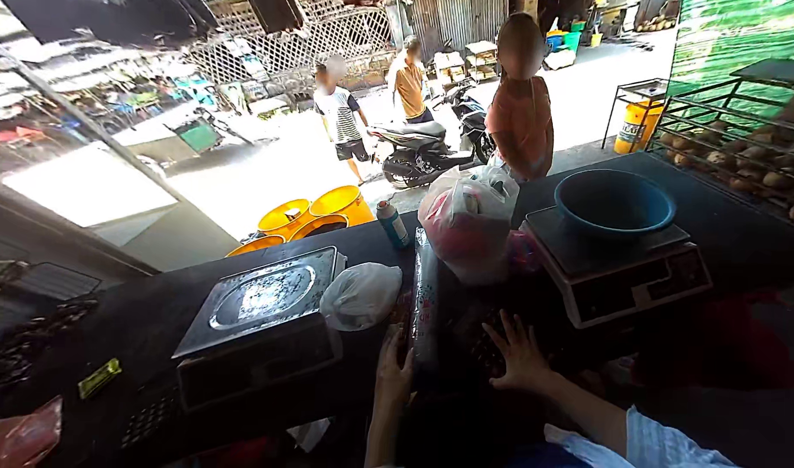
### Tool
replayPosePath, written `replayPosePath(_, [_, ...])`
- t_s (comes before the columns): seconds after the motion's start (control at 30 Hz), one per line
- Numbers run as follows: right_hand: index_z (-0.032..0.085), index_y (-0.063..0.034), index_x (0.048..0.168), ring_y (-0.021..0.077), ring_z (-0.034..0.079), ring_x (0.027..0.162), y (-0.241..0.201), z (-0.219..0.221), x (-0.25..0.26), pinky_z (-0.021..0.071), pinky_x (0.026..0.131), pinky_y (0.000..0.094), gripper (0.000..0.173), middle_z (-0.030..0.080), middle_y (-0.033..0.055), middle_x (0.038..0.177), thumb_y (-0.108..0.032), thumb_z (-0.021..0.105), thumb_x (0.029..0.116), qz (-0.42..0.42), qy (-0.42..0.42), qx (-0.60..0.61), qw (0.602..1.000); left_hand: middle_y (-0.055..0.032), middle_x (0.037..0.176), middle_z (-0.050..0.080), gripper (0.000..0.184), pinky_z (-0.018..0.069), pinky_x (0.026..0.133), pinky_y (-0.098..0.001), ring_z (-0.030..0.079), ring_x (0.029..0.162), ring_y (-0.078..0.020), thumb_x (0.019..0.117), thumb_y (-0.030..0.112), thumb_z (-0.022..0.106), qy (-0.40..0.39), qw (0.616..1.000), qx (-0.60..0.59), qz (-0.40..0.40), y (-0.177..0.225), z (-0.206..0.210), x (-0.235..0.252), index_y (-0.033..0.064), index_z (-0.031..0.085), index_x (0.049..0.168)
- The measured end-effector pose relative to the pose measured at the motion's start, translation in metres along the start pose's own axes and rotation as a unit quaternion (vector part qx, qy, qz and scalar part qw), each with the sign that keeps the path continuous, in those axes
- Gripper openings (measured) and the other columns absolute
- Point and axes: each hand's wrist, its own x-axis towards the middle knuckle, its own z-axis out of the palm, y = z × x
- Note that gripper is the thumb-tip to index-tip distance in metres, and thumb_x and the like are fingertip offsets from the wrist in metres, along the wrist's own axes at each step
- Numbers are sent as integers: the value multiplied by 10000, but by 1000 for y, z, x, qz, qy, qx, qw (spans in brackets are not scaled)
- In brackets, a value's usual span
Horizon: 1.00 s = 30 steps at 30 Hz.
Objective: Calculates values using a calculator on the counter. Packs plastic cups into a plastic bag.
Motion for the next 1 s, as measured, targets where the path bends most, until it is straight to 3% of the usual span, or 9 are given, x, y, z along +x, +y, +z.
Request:
replayPosePath(0.13, [49, -336, 1664, 489, -93, 1554, 4, 4, 1, 32, 1166, 756, 1174, -134, 180, 1711, -644, 759, 781, -15, 10, -6, 1000, -270, 1549, 427, 395, 386, 1169, -505, 438, 1434, -395, 1023, 154, 603, -102, 993, -45, -24, 15, 4, -97, 26, 599, 1397])
replayPosePath(0.23, [50, -327, 1665, 486, -91, 1555, 1, 4, -1, 29, 1169, 752, 1172, -135, 184, 1710, -635, 759, 785, -21, 9, -10, 1000, -230, 1540, 461, 372, 384, 1177, -490, 452, 1434, -357, 1025, 181, 600, -181, 981, -57, -40, 16, 17, -151, 63, 631, 1377])
replayPosePath(0.43, [51, -330, 1665, 494, -71, 1554, 2, 2, 1, 52, 1169, 750, 1188, -138, 177, 1711, -638, 772, 772, -44, 21, -28, 998, -186, 1496, 529, 364, 410, 1163, -443, 514, 1391, -288, 1034, 171, 579, -197, 976, -85, -36, 9, 50, -201, 56, 630, 1376])
replayPosePath(0.77, [53, -338, 1664, 511, -20, 1550, 28, -19, -4, 110, 1150, 768, 1199, -149, 180, 1709, -595, 812, 772, -90, -14, -39, 995, -145, 1457, 574, 366, 406, 1168, -418, 535, 1370, -239, 1047, 170, 558, -210, 975, -62, -22, 43, 54, -187, 56, 614, 1390])
replayPosePath(0.9, [69, -329, 1665, 512, -17, 1551, 48, -21, -20, 105, 1164, 756, 1200, -132, 181, 1712, -615, 802, 758, -60, -10, -30, 998, -167, 1483, 546, 380, 384, 1182, -434, 509, 1396, -270, 1044, 170, 569, -186, 981, -55, -30, 63, 69, -151, 48, 601, 1402])
replayPosePath(1.0, [86, -326, 1665, 503, -10, 1555, 63, -16, -27, 100, 1170, 746, 1189, -107, 188, 1714, -637, 779, 750, -17, 24, -14, 999, -166, 1528, 499, 469, 379, 1188, -448, 492, 1411, -276, 1045, 202, 574, -183, 980, -59, -55, 74, 99, -120, 71, 509, 1490])
